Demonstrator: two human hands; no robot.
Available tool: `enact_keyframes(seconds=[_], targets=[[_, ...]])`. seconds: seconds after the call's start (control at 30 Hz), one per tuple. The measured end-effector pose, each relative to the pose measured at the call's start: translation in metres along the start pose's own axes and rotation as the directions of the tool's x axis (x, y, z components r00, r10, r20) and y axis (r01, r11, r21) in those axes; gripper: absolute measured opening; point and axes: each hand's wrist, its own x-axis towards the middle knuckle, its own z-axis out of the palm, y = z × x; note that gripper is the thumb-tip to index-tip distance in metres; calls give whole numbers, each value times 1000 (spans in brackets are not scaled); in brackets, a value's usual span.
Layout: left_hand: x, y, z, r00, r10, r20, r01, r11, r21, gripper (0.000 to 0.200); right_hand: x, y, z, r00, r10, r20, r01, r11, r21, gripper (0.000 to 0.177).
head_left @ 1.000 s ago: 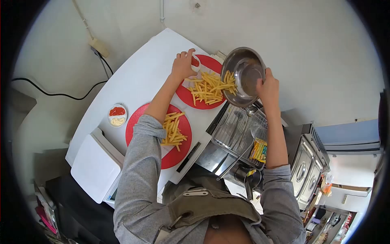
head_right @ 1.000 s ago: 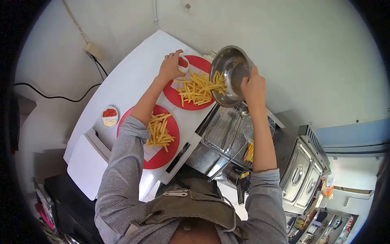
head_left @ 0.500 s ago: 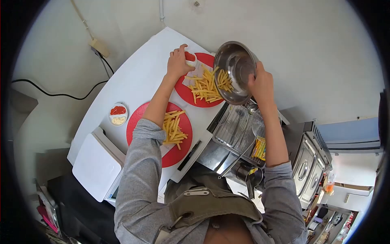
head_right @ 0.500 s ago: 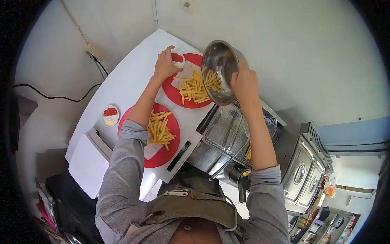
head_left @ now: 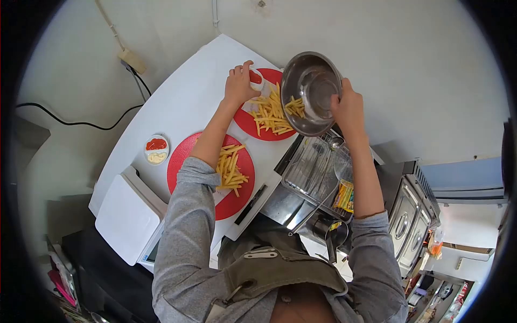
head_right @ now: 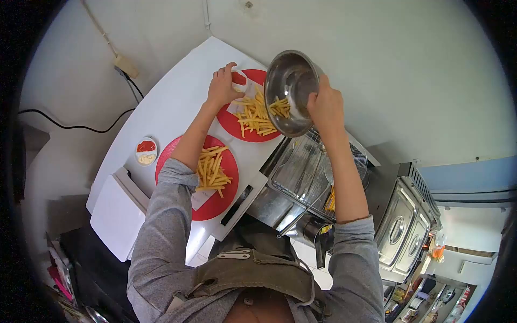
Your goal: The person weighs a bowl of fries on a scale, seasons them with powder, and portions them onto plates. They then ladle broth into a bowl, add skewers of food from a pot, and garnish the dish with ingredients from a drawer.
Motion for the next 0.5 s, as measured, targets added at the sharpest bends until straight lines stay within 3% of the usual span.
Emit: enact_keyframes(seconds=[0.1,0.23,0.33,0.5], targets=[[2,2,3,999,43,-5,-43,999,-4,90,1,23,-1,993,118,-15,-118,993,11,23],[9,5,8,993,99,62,-100,995,5,91,-1,79,-10,983,142,-115,-141,990,13,23],[15,4,16,987,118,110,-121,992,19,91,-7,87,-30,895,443,-55,-433,891,136,21],[19,4,30,980,114,165,-113,994,-17,92,-11,99,-54,907,407,-112,-393,910,128,20]])
